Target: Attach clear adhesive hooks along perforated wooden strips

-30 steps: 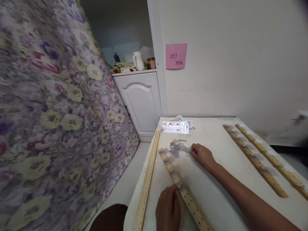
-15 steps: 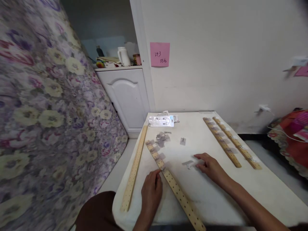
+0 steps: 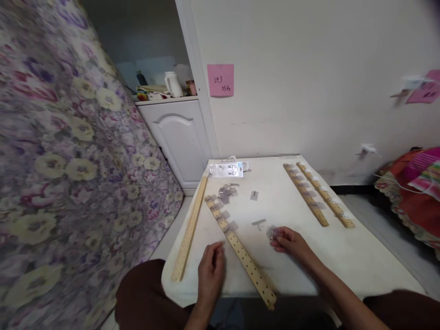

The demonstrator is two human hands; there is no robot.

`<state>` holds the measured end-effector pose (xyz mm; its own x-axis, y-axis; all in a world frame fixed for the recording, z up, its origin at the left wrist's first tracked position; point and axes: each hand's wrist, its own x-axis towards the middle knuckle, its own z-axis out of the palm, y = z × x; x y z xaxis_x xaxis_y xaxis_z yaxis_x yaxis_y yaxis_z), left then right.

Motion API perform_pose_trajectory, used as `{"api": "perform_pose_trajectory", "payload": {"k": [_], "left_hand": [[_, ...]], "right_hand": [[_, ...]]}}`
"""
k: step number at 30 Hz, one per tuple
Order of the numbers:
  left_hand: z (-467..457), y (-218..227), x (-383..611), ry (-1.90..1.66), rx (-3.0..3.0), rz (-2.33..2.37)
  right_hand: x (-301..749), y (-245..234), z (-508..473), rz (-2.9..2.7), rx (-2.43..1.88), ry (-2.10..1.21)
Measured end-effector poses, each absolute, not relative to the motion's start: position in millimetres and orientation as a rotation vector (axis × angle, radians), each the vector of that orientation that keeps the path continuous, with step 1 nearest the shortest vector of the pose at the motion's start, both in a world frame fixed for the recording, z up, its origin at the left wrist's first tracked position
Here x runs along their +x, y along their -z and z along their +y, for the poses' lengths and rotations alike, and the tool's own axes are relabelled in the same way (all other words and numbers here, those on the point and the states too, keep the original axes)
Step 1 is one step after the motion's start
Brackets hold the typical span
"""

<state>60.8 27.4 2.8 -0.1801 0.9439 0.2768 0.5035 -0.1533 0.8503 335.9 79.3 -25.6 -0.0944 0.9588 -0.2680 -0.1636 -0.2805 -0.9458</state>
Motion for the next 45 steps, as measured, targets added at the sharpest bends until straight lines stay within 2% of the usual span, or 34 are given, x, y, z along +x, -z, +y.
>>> {"api": "perform_pose_trajectory", "payload": {"k": [9, 22, 38, 45], "left_hand": [[8, -8, 70, -1.266, 1.621, 1.618], [6, -31, 122, -1.007, 1.311, 1.2], [0, -22, 117, -1.075, 0.813, 1.149], [-5, -17, 123, -1.045, 0.741, 1.129]], "right_hand": [[337, 19, 82, -1.03, -1.263, -1.434], [302, -20, 46, -1.076, -1.021, -1.7], [290, -16, 33, -1.447, -0.856, -1.794], [283, -15, 30, -1.468, -0.954, -1.688]]}}
